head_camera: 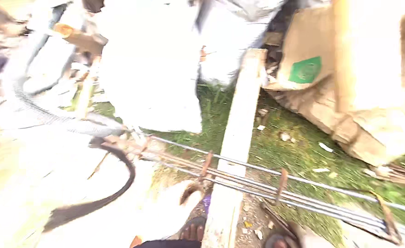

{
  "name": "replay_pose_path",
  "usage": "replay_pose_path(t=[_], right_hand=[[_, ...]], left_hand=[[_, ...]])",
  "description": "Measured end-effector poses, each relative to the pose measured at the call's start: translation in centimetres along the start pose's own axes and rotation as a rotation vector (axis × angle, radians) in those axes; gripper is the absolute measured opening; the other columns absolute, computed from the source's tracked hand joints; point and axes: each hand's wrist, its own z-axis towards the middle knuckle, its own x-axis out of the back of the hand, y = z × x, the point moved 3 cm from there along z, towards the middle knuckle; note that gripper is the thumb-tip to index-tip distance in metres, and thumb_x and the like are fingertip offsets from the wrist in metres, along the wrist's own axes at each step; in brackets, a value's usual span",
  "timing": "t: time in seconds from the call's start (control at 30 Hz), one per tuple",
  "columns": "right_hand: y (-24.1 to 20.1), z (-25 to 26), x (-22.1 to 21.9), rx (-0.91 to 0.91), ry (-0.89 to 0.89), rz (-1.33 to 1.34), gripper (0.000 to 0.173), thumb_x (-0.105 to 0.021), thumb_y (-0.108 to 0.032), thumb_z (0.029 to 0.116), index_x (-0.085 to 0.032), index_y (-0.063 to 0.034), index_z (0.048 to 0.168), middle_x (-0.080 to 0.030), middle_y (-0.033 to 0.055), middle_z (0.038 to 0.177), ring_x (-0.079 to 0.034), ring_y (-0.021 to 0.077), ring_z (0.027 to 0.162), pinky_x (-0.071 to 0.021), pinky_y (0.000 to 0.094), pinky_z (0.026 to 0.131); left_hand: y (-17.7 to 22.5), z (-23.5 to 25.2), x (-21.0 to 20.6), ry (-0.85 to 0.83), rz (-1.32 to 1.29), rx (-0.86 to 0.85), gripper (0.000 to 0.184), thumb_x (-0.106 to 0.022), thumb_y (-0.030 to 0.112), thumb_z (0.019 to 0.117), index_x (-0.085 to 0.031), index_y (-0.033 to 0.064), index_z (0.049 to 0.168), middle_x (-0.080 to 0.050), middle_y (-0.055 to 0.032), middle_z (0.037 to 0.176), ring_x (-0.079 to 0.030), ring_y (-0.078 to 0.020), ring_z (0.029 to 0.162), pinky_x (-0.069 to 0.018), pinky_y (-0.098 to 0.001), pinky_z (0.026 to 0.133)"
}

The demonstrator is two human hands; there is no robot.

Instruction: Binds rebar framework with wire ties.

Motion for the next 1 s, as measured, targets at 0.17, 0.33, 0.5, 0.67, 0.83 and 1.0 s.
replay_pose_path(t=[0.17, 0.33, 0.5, 0.67, 0.83, 1.0], right_hand=[[-1.8, -3.6, 1.4, -0.131, 0.224, 0.091, 0.060, -0.067, -0.057, 0.0910, -0.066, -0.0155, 0.135, -0.065, 0.0192, 0.130, -0.066, 0.0403, 0.113, -0.0535, 0.0628, 0.091], [-8.4, -8.8, 9.2, 0.282, 0.987, 0.162, 0.033, -0.066, -0.040, 0.0978, -0.073, -0.0118, 0.114, -0.074, 0.0100, 0.110, -0.070, 0.0217, 0.104, -0.0576, 0.0432, 0.089], [-12.1, -6.0, 15.2, 0.312, 0.945, -0.103, 0.088, -0.068, -0.080, 0.0743, -0.062, -0.0189, 0.138, -0.066, 0.0068, 0.133, -0.060, 0.0267, 0.126, -0.0475, 0.0580, 0.104], [-13.1, -1.7, 15.7, 0.340, 0.706, -0.276, 0.109, -0.063, -0.089, 0.0672, -0.051, -0.0190, 0.151, -0.063, 0.0050, 0.138, -0.063, 0.0232, 0.119, -0.0475, 0.0557, 0.103], [-12.9, -1.0, 15.5, 0.402, 0.710, -0.263, 0.100, -0.064, -0.084, 0.0695, -0.059, -0.0168, 0.143, -0.064, 0.0083, 0.137, -0.065, 0.0260, 0.117, -0.0496, 0.0577, 0.098], [-12.4, -2.8, 16.1, 0.485, 0.651, -0.096, 0.094, -0.081, -0.064, 0.0745, -0.056, -0.0051, 0.143, -0.057, 0.0255, 0.142, -0.055, 0.0442, 0.130, -0.0372, 0.0691, 0.109]], left_hand=[[-3.0, 2.7, -2.2, 0.058, -0.032, -0.060, 0.049, -0.066, 0.041, 0.0931, -0.059, 0.0077, 0.129, -0.074, -0.0022, 0.105, -0.072, -0.0147, 0.087, -0.0617, -0.0400, 0.078], [-3.3, 4.0, -2.0, 0.119, -0.115, -0.125, 0.054, -0.066, 0.043, 0.0916, -0.060, 0.0057, 0.130, -0.074, -0.0020, 0.099, -0.072, -0.0127, 0.084, -0.0616, -0.0384, 0.078], [-4.3, 3.1, -1.4, 0.125, -0.130, -0.198, 0.051, -0.064, 0.042, 0.0948, -0.058, 0.0095, 0.134, -0.074, -0.0014, 0.100, -0.072, -0.0137, 0.083, -0.0618, -0.0396, 0.075], [-6.9, 0.9, -1.2, 0.059, -0.170, -0.119, 0.051, -0.066, 0.032, 0.0976, -0.056, 0.0100, 0.142, -0.068, -0.0083, 0.127, -0.072, -0.0176, 0.093, -0.0614, -0.0414, 0.084], [-9.1, -0.8, -1.9, 0.027, -0.172, 0.039, 0.046, -0.063, 0.034, 0.0987, -0.059, 0.0118, 0.139, -0.071, -0.0052, 0.123, -0.072, -0.0166, 0.096, -0.0600, -0.0416, 0.088], [-7.8, 0.0, -2.4, 0.029, -0.161, -0.008, 0.043, -0.060, 0.036, 0.1006, -0.063, 0.0129, 0.136, -0.071, -0.0042, 0.124, -0.071, -0.0147, 0.101, -0.0590, -0.0389, 0.093]])
